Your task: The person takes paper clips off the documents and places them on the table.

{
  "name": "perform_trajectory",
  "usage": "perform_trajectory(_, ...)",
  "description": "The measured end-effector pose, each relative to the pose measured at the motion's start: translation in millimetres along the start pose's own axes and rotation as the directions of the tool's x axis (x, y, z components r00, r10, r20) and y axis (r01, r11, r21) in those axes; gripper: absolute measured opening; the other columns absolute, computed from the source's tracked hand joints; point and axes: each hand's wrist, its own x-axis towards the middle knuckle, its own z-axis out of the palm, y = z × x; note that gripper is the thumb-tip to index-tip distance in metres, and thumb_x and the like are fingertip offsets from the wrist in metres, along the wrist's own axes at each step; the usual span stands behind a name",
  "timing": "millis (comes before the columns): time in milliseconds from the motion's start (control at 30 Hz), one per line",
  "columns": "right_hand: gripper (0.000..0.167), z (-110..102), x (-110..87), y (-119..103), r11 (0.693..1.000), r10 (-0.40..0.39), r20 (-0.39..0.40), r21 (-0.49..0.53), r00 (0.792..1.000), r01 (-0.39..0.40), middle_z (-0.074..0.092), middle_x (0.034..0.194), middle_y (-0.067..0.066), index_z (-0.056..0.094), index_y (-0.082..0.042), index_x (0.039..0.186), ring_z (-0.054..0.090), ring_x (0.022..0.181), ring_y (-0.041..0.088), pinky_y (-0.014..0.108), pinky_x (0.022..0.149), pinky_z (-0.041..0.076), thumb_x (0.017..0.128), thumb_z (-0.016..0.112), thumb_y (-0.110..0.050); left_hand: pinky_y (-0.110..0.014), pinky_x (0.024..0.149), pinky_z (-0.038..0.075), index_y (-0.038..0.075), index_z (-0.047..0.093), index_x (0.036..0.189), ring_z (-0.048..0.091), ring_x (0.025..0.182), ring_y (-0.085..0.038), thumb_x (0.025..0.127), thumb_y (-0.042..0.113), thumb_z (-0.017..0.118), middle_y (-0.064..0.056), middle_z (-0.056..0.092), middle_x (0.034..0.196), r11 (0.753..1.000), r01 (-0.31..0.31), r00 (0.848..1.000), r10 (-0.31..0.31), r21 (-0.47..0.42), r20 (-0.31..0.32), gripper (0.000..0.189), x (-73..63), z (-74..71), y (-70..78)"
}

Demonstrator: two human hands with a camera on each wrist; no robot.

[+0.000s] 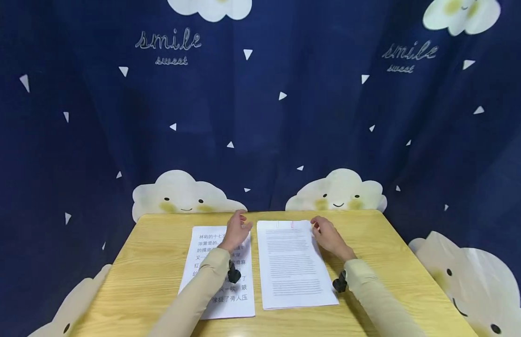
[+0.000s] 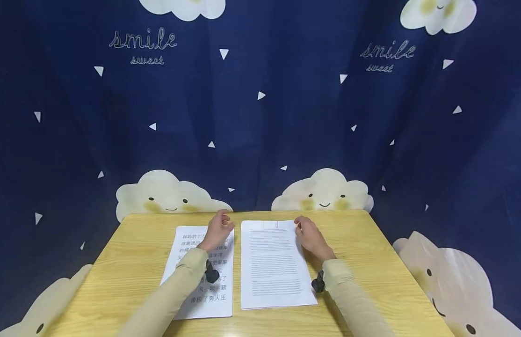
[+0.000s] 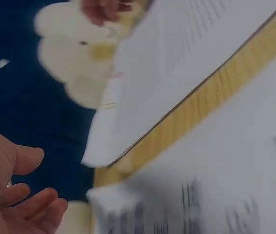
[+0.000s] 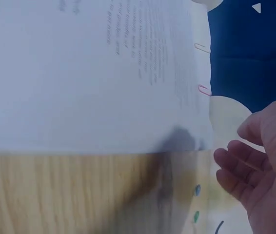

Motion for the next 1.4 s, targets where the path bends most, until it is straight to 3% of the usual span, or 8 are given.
perform_trajectory(167,0.022,15,1.1,-11,0.997,0.070,0.065,-0.033,0.995,-0.067,0.064,0.103,0.011,0.063,0.000,0.121,0.058,0.088,0.024,0.040,0.073,0.050,0.100,0.060,-0.006,-0.057,0.102,0.048,-0.016,0.037,0.149,0.055,0.123,-0.050,0.096,0.004,0.072,-0.037,0.055,0.132,0.989,0.023,0.989,-0.044,0.145,0.140,0.066,13.3,25.6,-5.9)
perform_trajectory(267,0.022,20,1.5,-17,0.998,0.058,0.072,-0.015,0.996,-0.057,0.063,0.104,0.011,0.063,0.001,0.121,0.058,0.088,0.024,0.041,0.075,0.051,0.100,0.061,-0.006,-0.055,0.101,0.050,-0.019,0.048,0.140,0.057,0.121,-0.049,0.091,0.005,0.076,-0.035,0.060,0.127,0.968,0.011,0.986,-0.052,0.252,0.157,0.062,16.8,31.1,-9.9)
perform_trajectory(400,0.021,22,6.2,-21,1.000,0.018,0.049,-0.006,0.999,-0.018,0.062,0.105,0.011,0.064,-0.001,0.120,0.058,0.088,0.023,0.039,0.076,0.051,0.100,0.062,-0.005,-0.045,0.079,0.053,-0.015,0.067,0.100,0.062,0.090,-0.036,0.083,0.001,0.078,-0.021,0.065,0.094,0.939,0.013,0.985,-0.070,0.344,0.156,0.025,20.1,31.1,-9.7)
perform_trajectory(500,0.020,20,12.1,-23,1.000,-0.016,0.018,0.000,1.000,0.016,0.063,0.107,0.012,0.064,-0.001,0.119,0.058,0.088,0.023,0.039,0.078,0.051,0.099,0.062,-0.005,-0.037,0.065,0.040,-0.004,0.059,0.075,0.045,0.073,-0.023,0.083,-0.002,0.076,-0.007,0.050,0.075,0.929,0.035,0.985,-0.095,0.369,0.147,0.019,23.5,31.5,-7.7)
perform_trajectory(700,0.019,14,24.5,-26,0.995,-0.093,-0.044,0.026,0.995,0.095,0.064,0.109,0.013,0.066,-0.002,0.117,0.060,0.095,0.027,0.042,0.083,0.052,0.099,0.062,-0.004,-0.041,0.080,0.052,-0.002,0.069,0.094,0.061,0.089,-0.028,0.095,0.000,0.068,-0.012,0.067,0.092,0.951,0.104,0.983,-0.142,0.290,0.114,0.002,33.6,41.3,-6.5)
perform_trajectory(867,0.016,13,30.8,-30,0.977,-0.205,-0.120,0.038,0.971,0.211,0.065,0.108,0.017,0.067,0.001,0.113,0.060,0.100,0.033,0.047,0.088,0.050,0.097,0.065,0.000,-0.048,0.093,0.054,-0.007,0.066,0.121,0.064,0.112,-0.039,0.103,0.001,0.061,-0.023,0.070,0.119,0.979,0.114,0.983,-0.135,0.169,0.122,0.021,34.9,46.4,-0.3)
perform_trajectory(1133,0.015,19,39.8,-37,0.941,-0.335,-0.186,-0.005,0.924,0.340,0.067,0.106,0.016,0.070,0.001,0.109,0.059,0.101,0.034,0.049,0.090,0.046,0.094,0.069,-0.001,-0.048,0.087,0.055,-0.006,0.068,0.109,0.068,0.100,-0.038,0.101,-0.004,0.062,-0.023,0.071,0.105,0.998,-0.007,0.997,0.002,0.055,0.077,0.010,29.0,55.3,-3.5)
perform_trajectory(1400,0.022,26,51.0,-42,0.931,-0.362,-0.098,-0.080,0.927,0.356,0.070,0.121,0.014,0.074,-0.007,0.121,0.060,0.114,0.035,0.052,0.092,0.045,0.099,0.071,-0.009,-0.042,0.075,0.048,-0.003,0.067,0.095,0.059,0.080,-0.028,0.100,-0.007,0.062,-0.019,0.067,0.089,0.998,-0.066,0.997,0.066,-0.005,0.048,0.008,25.1,65.1,-6.5)
